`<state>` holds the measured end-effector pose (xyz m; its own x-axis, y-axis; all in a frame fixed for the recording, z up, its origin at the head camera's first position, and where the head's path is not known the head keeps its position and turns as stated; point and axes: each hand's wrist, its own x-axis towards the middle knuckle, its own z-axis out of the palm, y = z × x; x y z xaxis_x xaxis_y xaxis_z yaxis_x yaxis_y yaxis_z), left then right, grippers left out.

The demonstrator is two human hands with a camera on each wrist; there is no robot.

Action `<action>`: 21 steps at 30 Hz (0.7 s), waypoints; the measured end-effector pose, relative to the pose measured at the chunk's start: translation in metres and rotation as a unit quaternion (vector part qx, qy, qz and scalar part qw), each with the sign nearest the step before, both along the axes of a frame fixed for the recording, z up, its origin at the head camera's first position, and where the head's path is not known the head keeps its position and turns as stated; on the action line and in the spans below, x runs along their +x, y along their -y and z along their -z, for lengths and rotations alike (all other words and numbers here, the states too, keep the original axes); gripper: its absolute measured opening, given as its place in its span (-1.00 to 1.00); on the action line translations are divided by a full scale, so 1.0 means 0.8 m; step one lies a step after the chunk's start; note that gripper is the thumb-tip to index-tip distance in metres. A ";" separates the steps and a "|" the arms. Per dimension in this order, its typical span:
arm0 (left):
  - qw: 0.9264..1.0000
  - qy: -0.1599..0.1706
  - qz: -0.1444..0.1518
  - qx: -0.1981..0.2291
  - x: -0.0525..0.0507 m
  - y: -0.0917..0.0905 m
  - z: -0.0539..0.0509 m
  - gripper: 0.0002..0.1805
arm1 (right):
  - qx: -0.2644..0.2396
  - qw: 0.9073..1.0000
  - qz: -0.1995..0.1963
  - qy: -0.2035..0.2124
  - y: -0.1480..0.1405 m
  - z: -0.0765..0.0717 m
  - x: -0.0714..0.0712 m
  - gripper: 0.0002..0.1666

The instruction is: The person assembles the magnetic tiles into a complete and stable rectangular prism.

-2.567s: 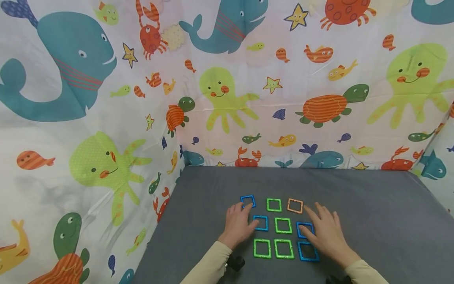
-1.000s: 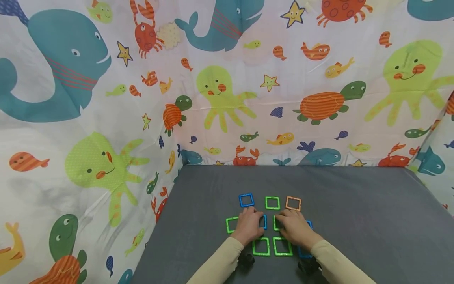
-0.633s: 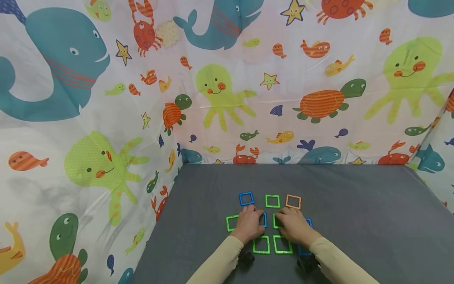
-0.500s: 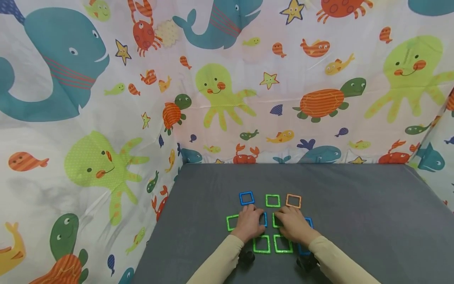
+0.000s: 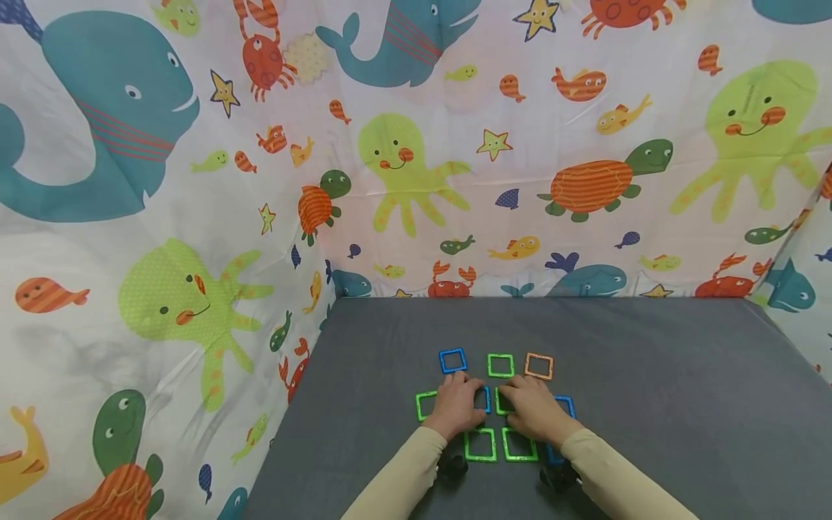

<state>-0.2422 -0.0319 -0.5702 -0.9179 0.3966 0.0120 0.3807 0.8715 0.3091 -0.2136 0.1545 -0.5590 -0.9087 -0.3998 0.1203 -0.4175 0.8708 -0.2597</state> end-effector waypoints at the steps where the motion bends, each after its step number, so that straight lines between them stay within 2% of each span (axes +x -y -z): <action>1: 1.000 0.002 0.000 0.000 0.000 0.000 -0.001 -0.49 | -0.001 1.000 -0.001 0.000 0.001 0.000 0.000 -0.48; 7: 1.000 0.005 0.000 0.008 0.000 0.001 -0.004 -0.49 | -0.008 1.000 -0.005 0.005 0.003 -0.001 0.001 -0.49; 21: 1.000 0.007 0.000 0.006 0.001 0.002 -0.003 -0.49 | -0.018 0.999 0.000 0.032 0.003 0.005 -0.005 -0.45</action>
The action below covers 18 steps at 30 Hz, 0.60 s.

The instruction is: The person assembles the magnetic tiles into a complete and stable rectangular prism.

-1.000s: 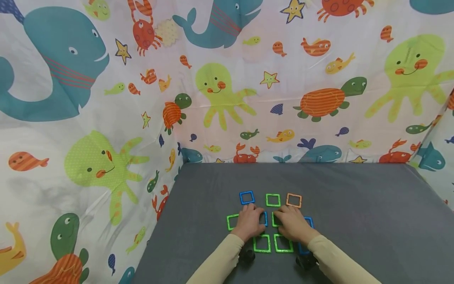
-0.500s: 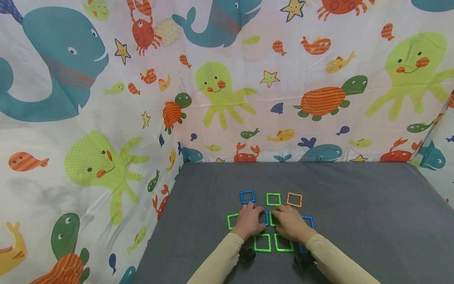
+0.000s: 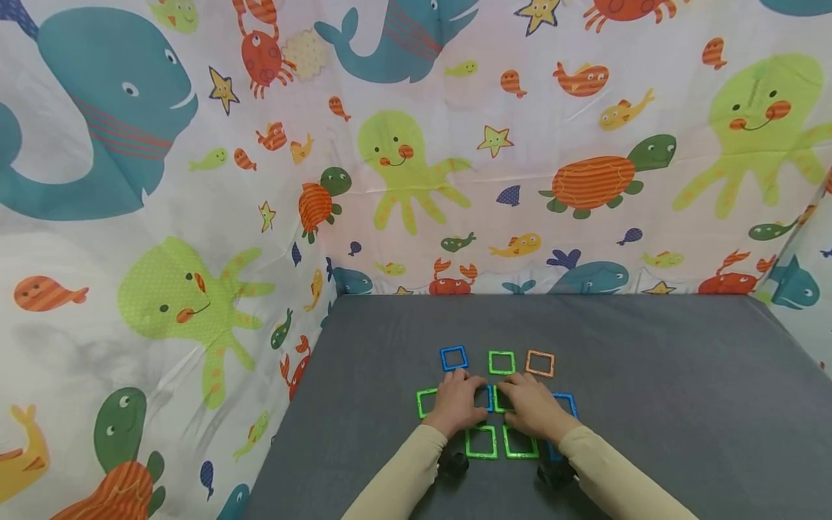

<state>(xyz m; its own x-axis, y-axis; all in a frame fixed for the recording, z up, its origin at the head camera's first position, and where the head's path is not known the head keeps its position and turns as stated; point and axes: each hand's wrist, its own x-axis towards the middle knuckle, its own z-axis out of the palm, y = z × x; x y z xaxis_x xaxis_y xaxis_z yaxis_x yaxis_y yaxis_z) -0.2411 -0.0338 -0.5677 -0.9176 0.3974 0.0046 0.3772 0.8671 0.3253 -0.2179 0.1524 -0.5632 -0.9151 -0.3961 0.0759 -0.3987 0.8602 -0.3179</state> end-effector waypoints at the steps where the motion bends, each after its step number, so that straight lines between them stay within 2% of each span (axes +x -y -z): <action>1: 1.000 0.001 -0.001 0.000 0.000 0.000 -0.001 -0.49 | 0.001 1.000 -0.001 0.001 0.000 -0.001 -0.001 -0.45; 11: 1.000 0.006 -0.007 0.012 0.000 0.001 -0.005 -0.48 | 0.012 1.000 -0.004 0.001 0.002 -0.008 -0.002 -0.44; 18: 0.997 0.049 0.028 0.061 -0.006 0.014 -0.010 -0.38 | 0.002 1.000 0.002 -0.005 0.000 0.000 0.000 -0.44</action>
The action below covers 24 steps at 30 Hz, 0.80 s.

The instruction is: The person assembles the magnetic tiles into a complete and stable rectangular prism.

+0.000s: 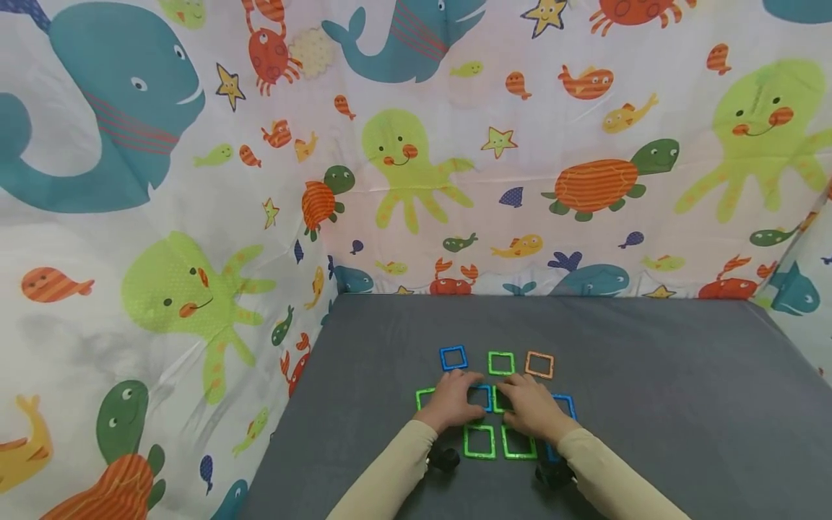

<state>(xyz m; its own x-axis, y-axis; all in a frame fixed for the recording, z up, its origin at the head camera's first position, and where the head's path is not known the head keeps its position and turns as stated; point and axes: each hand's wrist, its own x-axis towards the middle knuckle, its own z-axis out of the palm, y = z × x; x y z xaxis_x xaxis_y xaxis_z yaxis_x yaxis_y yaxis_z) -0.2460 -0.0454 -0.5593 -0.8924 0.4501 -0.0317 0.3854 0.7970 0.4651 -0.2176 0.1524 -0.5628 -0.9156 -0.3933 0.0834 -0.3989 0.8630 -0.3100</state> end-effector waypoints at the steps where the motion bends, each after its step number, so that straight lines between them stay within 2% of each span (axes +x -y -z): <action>1: 1.000 0.005 0.005 0.007 -0.001 0.003 -0.001 -0.38 | -0.002 1.000 -0.001 -0.002 0.000 0.001 0.001 -0.44; 6: 1.000 0.001 0.014 0.006 -0.002 0.023 -0.008 -0.39 | -0.005 1.000 -0.002 -0.010 -0.002 0.003 0.003 -0.43; 11: 0.999 -0.017 0.007 -0.028 -0.002 0.045 -0.010 -0.39 | 0.007 1.000 -0.005 -0.016 -0.003 0.007 0.002 -0.43; 17: 0.998 -0.017 0.005 -0.057 0.000 0.072 -0.008 -0.40 | 0.010 1.000 -0.005 -0.017 -0.004 0.009 0.001 -0.42; 24: 0.994 -0.031 -0.005 -0.101 0.002 0.089 -0.007 -0.36 | 0.015 1.000 -0.001 -0.025 -0.004 0.013 0.001 -0.43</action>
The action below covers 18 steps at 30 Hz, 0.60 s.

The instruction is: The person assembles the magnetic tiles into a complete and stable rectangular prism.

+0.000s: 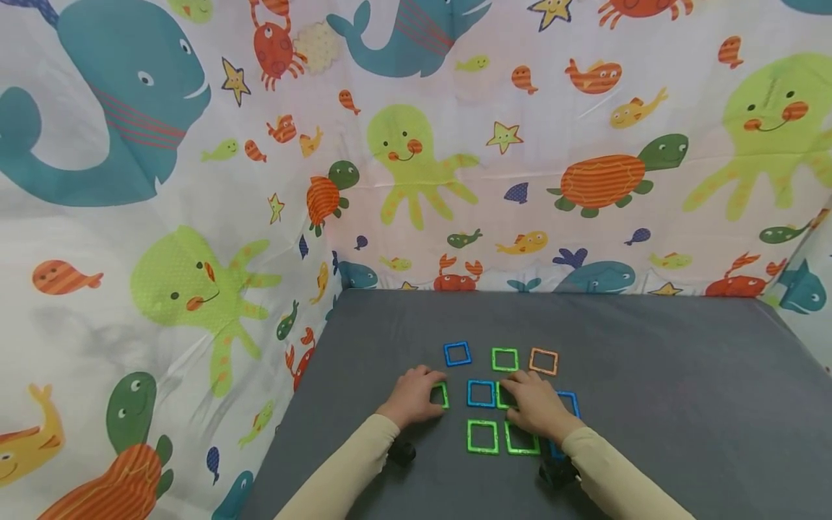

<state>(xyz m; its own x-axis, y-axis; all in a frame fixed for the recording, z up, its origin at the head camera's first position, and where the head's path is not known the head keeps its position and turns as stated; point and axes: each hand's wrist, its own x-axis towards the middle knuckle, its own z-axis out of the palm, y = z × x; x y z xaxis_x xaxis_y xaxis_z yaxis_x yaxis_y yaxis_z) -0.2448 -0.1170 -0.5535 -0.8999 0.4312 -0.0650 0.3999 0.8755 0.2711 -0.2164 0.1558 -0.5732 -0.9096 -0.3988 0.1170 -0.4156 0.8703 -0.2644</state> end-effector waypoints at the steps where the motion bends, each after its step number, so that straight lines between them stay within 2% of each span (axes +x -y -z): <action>1: 1.000 -0.001 -0.002 -0.007 0.000 0.001 0.000 -0.36 | -0.001 1.000 0.001 -0.002 0.000 0.000 0.000 -0.43; 13: 0.998 -0.020 0.007 -0.053 -0.002 -0.003 0.001 -0.40 | -0.005 1.000 0.000 -0.005 -0.001 0.000 0.002 -0.43; 18: 0.998 -0.019 0.013 -0.057 -0.003 -0.004 0.003 -0.41 | -0.005 1.000 -0.001 -0.009 0.000 -0.001 0.002 -0.43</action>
